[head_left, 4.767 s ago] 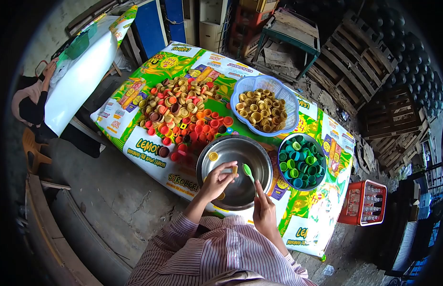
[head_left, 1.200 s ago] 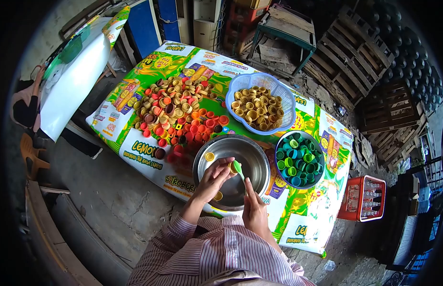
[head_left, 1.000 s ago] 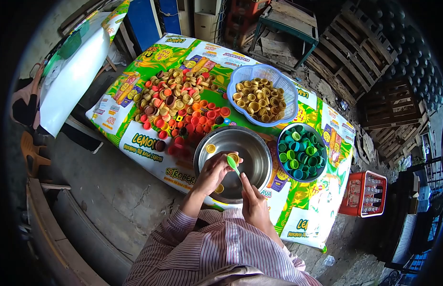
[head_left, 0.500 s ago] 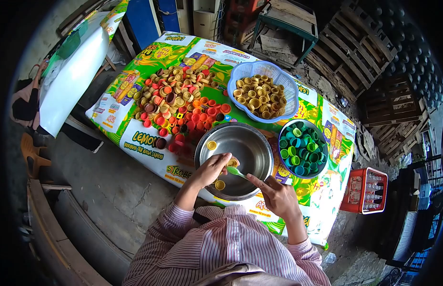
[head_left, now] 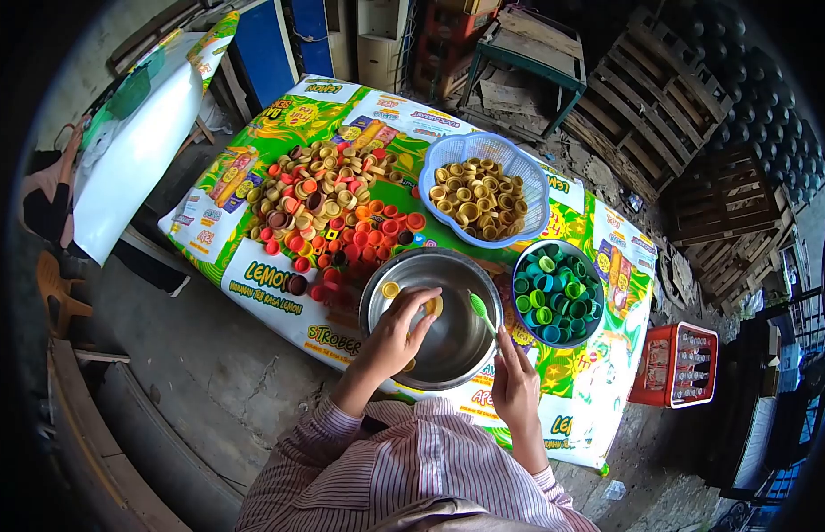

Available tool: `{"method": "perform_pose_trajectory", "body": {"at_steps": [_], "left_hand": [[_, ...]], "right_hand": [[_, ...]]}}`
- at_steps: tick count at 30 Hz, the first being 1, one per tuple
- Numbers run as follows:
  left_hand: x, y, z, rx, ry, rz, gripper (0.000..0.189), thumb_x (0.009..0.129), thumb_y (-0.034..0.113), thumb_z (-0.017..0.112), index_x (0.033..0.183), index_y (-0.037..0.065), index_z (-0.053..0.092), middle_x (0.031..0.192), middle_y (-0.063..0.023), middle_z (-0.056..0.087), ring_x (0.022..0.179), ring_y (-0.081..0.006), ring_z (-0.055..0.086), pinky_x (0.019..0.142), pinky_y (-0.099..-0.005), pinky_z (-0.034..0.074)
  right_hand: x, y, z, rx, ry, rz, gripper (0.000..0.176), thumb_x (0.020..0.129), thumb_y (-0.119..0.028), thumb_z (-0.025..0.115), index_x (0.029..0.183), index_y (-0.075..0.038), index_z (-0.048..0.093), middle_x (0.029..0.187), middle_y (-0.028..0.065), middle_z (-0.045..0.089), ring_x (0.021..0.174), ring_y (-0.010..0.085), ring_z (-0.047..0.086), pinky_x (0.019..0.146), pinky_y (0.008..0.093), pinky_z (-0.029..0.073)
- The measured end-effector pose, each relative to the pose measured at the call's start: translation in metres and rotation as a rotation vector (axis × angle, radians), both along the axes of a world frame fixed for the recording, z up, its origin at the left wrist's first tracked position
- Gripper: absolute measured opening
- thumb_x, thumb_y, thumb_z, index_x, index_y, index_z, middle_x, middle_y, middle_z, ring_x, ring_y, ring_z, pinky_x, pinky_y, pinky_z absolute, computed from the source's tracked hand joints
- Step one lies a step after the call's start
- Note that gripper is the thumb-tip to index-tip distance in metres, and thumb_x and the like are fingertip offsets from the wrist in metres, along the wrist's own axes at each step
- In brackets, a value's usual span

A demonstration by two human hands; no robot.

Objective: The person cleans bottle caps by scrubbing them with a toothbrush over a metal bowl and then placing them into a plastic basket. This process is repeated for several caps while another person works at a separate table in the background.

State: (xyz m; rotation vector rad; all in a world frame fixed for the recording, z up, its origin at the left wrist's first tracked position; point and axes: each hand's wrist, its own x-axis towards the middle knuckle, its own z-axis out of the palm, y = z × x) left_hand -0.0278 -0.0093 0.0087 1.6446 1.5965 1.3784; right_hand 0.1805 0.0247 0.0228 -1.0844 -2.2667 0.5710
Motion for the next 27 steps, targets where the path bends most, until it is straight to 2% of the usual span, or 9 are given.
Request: {"method": "perform_pose_trajectory", "body": {"at_steps": [2, 3, 4, 10, 14, 17, 20, 23, 27], "left_hand": [[0.002, 0.007, -0.020, 0.063, 0.139, -0.040, 0.030, 0.085, 0.006, 0.052, 0.114, 0.002, 0.048, 0.108, -0.0160, 0.053, 0.100, -0.0328, 0.053, 0.083, -0.0380, 0.045], [-0.002, 0.005, -0.042, -0.177, 0.252, -0.063, 0.028, 0.085, 0.006, 0.052, 0.113, 0.002, 0.049, 0.105, -0.0157, 0.053, 0.097, -0.0328, 0.054, 0.082, -0.0380, 0.045], [-0.005, 0.002, -0.047, -0.418, 0.362, -0.088, 0.027, 0.084, 0.006, 0.052, 0.111, 0.002, 0.049, 0.102, -0.0153, 0.053, 0.095, -0.0327, 0.054, 0.082, -0.0380, 0.045], [0.000, -0.002, 0.006, 0.026, 0.135, 0.061, 0.022, 0.084, 0.006, 0.052, 0.105, 0.001, 0.052, 0.099, -0.0152, 0.053, 0.090, -0.0337, 0.054, 0.079, -0.0396, 0.046], [-0.001, -0.004, -0.038, -0.460, 0.395, -0.095, 0.027, 0.083, 0.002, 0.053, 0.109, 0.001, 0.051, 0.104, -0.0149, 0.053, 0.094, -0.0321, 0.056, 0.083, -0.0350, 0.047], [0.003, -0.004, -0.016, -0.288, -0.495, -0.119, 0.025, 0.088, 0.001, 0.048, 0.113, 0.000, 0.049, 0.116, -0.0118, 0.052, 0.105, -0.0192, 0.055, 0.091, -0.0292, 0.045], [0.001, -0.005, -0.010, -0.152, -0.974, -0.315, 0.042, 0.089, -0.002, 0.045, 0.129, 0.001, 0.033, 0.122, -0.0144, 0.048, 0.114, -0.0228, 0.050, 0.096, -0.0334, 0.041], [0.002, -0.003, -0.007, -0.072, -0.886, -0.319, 0.051, 0.088, -0.003, 0.046, 0.134, 0.003, 0.024, 0.122, -0.0155, 0.048, 0.118, -0.0251, 0.046, 0.100, -0.0355, 0.036], [0.009, -0.007, -0.020, -0.083, -0.805, -0.327, 0.060, 0.086, -0.002, 0.052, 0.136, 0.006, 0.021, 0.122, -0.0152, 0.048, 0.127, -0.0226, 0.034, 0.103, -0.0344, 0.031]], "right_hand": [[-0.001, -0.002, -0.013, -0.002, 0.082, -0.037, 0.049, 0.084, -0.005, 0.052, 0.131, -0.018, 0.043, 0.068, 0.0096, 0.051, 0.053, 0.0278, 0.056, 0.045, 0.0382, 0.044], [-0.005, -0.002, -0.017, -0.013, 0.034, -0.072, 0.049, 0.084, -0.005, 0.051, 0.130, -0.019, 0.043, 0.068, 0.0108, 0.052, 0.054, 0.0289, 0.056, 0.046, 0.0391, 0.043], [-0.007, -0.006, -0.010, -0.120, -0.390, -0.126, 0.049, 0.085, -0.007, 0.050, 0.132, -0.019, 0.041, 0.070, 0.0122, 0.054, 0.054, 0.0305, 0.057, 0.046, 0.0409, 0.044], [0.001, -0.006, 0.011, -0.211, -0.135, -0.127, 0.046, 0.086, -0.008, 0.048, 0.131, -0.019, 0.042, 0.083, 0.0208, 0.060, 0.062, 0.0371, 0.059, 0.054, 0.0451, 0.046], [-0.002, -0.006, -0.014, -0.098, -0.472, -0.078, 0.046, 0.084, -0.013, 0.051, 0.129, -0.019, 0.043, 0.078, 0.0135, 0.059, 0.050, 0.0314, 0.058, 0.042, 0.0415, 0.046], [-0.002, -0.005, -0.013, -0.177, -0.011, -0.101, 0.044, 0.084, -0.014, 0.055, 0.126, -0.010, 0.045, 0.066, 0.0128, 0.057, 0.046, 0.0212, 0.056, 0.040, 0.0332, 0.041], [-0.020, 0.006, 0.015, -0.531, 0.182, -0.210, 0.037, 0.085, -0.017, 0.058, 0.117, 0.001, 0.052, 0.050, 0.0041, 0.048, 0.045, 0.0087, 0.044, 0.043, 0.0252, 0.033], [-0.034, 0.009, 0.004, -0.638, 0.416, -0.179, 0.026, 0.088, -0.024, 0.057, 0.092, 0.001, 0.065, 0.052, -0.0053, 0.038, 0.049, 0.0029, 0.031, 0.042, 0.0227, 0.024], [-0.043, 0.015, -0.017, -1.025, 0.414, -0.136, 0.035, 0.089, -0.032, 0.055, 0.071, -0.003, 0.056, 0.052, -0.0079, 0.039, 0.046, 0.0014, 0.028, 0.040, 0.0221, 0.020]]}}
